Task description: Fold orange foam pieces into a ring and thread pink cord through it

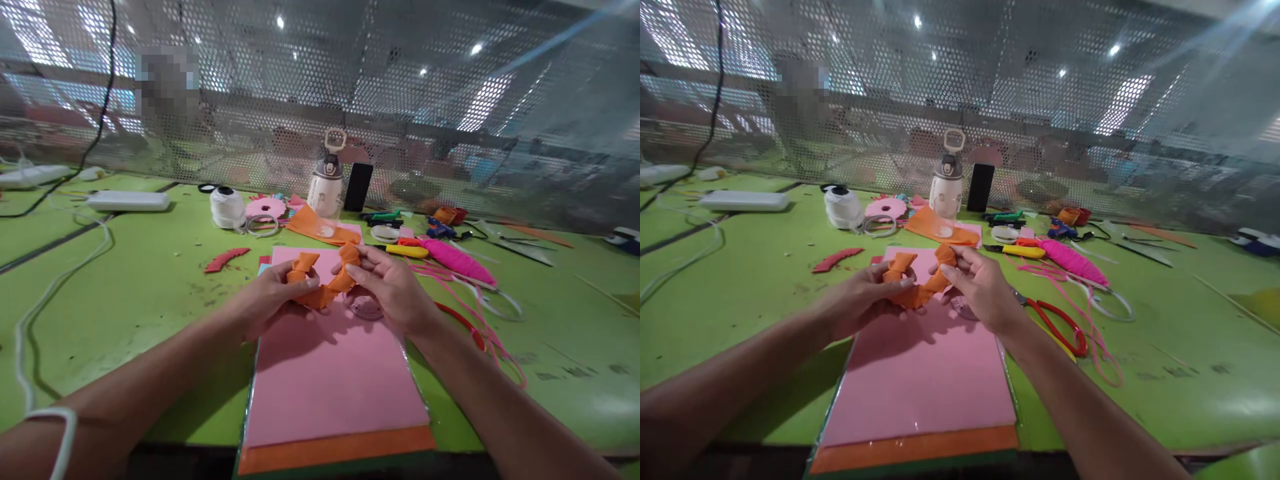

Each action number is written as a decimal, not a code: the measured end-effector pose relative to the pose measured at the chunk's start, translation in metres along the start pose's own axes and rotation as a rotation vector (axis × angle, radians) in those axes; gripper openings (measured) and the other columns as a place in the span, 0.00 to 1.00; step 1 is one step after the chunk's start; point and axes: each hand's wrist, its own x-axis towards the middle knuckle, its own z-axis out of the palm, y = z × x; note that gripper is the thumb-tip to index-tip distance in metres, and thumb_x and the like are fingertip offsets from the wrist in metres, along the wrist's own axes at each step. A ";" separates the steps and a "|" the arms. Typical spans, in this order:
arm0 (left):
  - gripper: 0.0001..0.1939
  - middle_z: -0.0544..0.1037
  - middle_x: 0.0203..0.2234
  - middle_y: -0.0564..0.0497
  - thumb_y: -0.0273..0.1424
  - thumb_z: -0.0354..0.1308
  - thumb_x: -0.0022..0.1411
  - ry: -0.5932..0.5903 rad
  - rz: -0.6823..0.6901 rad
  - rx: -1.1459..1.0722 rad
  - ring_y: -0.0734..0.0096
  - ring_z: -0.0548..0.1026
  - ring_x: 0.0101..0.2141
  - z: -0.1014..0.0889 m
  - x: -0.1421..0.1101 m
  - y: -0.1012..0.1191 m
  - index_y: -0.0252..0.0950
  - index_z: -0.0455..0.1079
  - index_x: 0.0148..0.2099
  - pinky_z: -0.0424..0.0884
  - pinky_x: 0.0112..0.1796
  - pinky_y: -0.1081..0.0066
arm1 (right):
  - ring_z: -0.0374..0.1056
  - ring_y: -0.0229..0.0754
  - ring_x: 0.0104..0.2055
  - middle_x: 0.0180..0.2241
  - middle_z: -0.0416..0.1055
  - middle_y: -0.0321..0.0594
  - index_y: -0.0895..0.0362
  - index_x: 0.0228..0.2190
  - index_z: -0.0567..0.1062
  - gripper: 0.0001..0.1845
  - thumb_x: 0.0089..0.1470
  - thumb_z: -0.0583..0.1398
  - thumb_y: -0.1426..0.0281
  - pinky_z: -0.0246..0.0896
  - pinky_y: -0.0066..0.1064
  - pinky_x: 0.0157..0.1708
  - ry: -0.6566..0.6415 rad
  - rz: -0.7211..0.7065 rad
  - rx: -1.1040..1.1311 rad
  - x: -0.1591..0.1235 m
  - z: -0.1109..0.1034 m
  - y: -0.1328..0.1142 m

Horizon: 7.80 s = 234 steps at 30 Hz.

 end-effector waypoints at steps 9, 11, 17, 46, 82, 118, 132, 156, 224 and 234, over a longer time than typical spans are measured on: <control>0.19 0.78 0.26 0.50 0.30 0.71 0.46 0.030 0.063 0.199 0.65 0.80 0.27 -0.002 0.002 0.002 0.35 0.65 0.36 0.67 0.20 0.76 | 0.74 0.42 0.38 0.37 0.77 0.42 0.58 0.44 0.72 0.23 0.45 0.68 0.72 0.73 0.35 0.39 0.023 -0.029 -0.040 0.000 0.005 0.000; 0.17 0.77 0.23 0.50 0.30 0.71 0.45 0.028 0.056 0.224 0.64 0.79 0.26 -0.003 0.002 0.001 0.34 0.65 0.32 0.66 0.19 0.76 | 0.74 0.42 0.39 0.37 0.77 0.42 0.57 0.44 0.72 0.22 0.45 0.68 0.72 0.73 0.36 0.39 0.027 -0.041 -0.053 -0.001 0.004 0.001; 0.14 0.78 0.24 0.49 0.31 0.71 0.45 0.028 0.044 0.255 0.67 0.78 0.26 -0.004 0.002 0.002 0.33 0.68 0.30 0.66 0.20 0.76 | 0.74 0.43 0.40 0.38 0.78 0.42 0.57 0.42 0.75 0.20 0.45 0.68 0.71 0.72 0.37 0.42 0.015 -0.067 -0.112 -0.001 0.006 0.001; 0.21 0.75 0.24 0.52 0.35 0.70 0.47 0.107 0.155 0.295 0.74 0.70 0.22 0.002 0.001 0.001 0.33 0.69 0.42 0.62 0.20 0.76 | 0.73 0.40 0.36 0.37 0.77 0.41 0.56 0.42 0.76 0.18 0.46 0.68 0.68 0.71 0.34 0.37 0.077 -0.027 -0.117 -0.005 0.015 0.008; 0.13 0.80 0.30 0.48 0.29 0.69 0.50 -0.034 0.019 0.121 0.72 0.77 0.29 -0.004 -0.001 0.008 0.32 0.72 0.38 0.70 0.27 0.76 | 0.71 0.36 0.28 0.29 0.75 0.40 0.59 0.39 0.72 0.16 0.50 0.65 0.64 0.64 0.26 0.24 0.067 0.080 -0.168 -0.010 0.014 -0.003; 0.10 0.83 0.32 0.49 0.22 0.69 0.49 -0.117 0.210 0.022 0.70 0.79 0.32 0.003 -0.010 0.011 0.34 0.79 0.37 0.76 0.37 0.72 | 0.71 0.39 0.37 0.36 0.74 0.36 0.52 0.41 0.71 0.14 0.52 0.62 0.78 0.66 0.28 0.37 0.201 -0.600 -0.790 -0.045 0.030 -0.019; 0.13 0.81 0.28 0.51 0.26 0.71 0.45 0.001 0.255 0.070 0.68 0.79 0.30 0.012 -0.016 0.015 0.34 0.74 0.35 0.76 0.34 0.70 | 0.73 0.43 0.39 0.38 0.76 0.38 0.50 0.44 0.71 0.19 0.51 0.62 0.79 0.69 0.32 0.39 0.221 -0.719 -0.926 -0.050 0.029 -0.020; 0.15 0.82 0.29 0.51 0.27 0.71 0.44 0.034 0.284 0.070 0.65 0.80 0.31 0.012 -0.014 0.014 0.36 0.72 0.36 0.76 0.35 0.68 | 0.72 0.43 0.39 0.36 0.75 0.39 0.52 0.44 0.72 0.21 0.49 0.61 0.82 0.68 0.34 0.44 0.229 -0.793 -0.924 -0.050 0.028 -0.021; 0.03 0.82 0.29 0.50 0.24 0.66 0.53 -0.124 0.361 0.017 0.72 0.79 0.26 0.015 -0.020 0.016 0.35 0.79 0.33 0.79 0.31 0.73 | 0.69 0.37 0.38 0.37 0.71 0.37 0.55 0.39 0.74 0.13 0.52 0.63 0.81 0.66 0.28 0.37 0.228 -0.742 -0.841 -0.042 0.030 -0.025; 0.04 0.82 0.27 0.48 0.26 0.68 0.52 -0.091 0.268 0.048 0.70 0.79 0.27 0.015 -0.018 0.016 0.32 0.79 0.32 0.78 0.33 0.71 | 0.67 0.36 0.32 0.31 0.70 0.36 0.57 0.34 0.75 0.08 0.52 0.63 0.80 0.64 0.28 0.31 0.204 -0.657 -0.756 -0.037 0.032 -0.018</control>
